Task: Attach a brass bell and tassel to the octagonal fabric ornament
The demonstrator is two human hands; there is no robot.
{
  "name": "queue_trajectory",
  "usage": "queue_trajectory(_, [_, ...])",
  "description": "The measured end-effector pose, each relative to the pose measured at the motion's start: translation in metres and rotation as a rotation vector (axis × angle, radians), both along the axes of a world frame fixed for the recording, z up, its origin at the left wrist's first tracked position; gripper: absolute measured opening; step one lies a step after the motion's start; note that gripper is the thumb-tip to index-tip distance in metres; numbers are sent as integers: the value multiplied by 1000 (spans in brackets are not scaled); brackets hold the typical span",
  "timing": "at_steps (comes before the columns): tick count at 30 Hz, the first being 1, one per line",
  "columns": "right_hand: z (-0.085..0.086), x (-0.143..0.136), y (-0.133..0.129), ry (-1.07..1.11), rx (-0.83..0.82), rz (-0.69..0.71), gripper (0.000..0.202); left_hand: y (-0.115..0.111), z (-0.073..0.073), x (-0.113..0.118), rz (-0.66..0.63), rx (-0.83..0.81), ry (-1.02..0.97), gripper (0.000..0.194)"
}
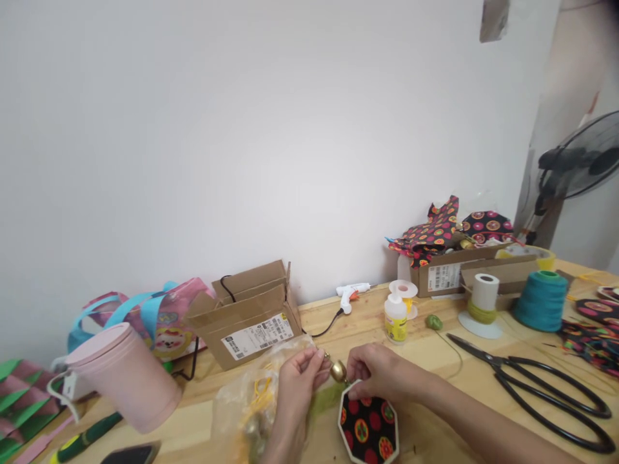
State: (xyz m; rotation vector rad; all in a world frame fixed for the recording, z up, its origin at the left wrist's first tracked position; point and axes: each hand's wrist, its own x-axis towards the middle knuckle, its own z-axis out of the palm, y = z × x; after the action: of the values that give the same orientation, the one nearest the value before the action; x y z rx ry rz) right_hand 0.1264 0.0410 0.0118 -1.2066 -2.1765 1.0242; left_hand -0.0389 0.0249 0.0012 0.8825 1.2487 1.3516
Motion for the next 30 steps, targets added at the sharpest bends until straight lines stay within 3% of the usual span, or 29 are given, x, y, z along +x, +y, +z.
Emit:
queue_trajectory(3, [12, 12, -1, 140, -203, 52, 21, -3, 0, 0, -14, -15, -49, 24])
queue_trajectory(6, [40, 30, -1, 154, -291, 88, 28, -8, 5, 5, -118, -25, -136, 21])
queue_trajectory(9, [78, 47, -2, 80, -321, 187, 29, -17, 13, 15, -298, -41, -249, 18])
queue_trajectory(13, [116, 55, -7, -58, -196, 188, 25, -31, 18, 34, -463, -94, -370, 13])
queue_trajectory(17, [125, 51, -14, -152, -177, 157, 24, -39, 13, 46, -504, -142, -424, 11])
queue_trajectory(30, [147, 47, -20, -83, -209, 118, 24, -40, 7, 46, -406, -236, -772, 7])
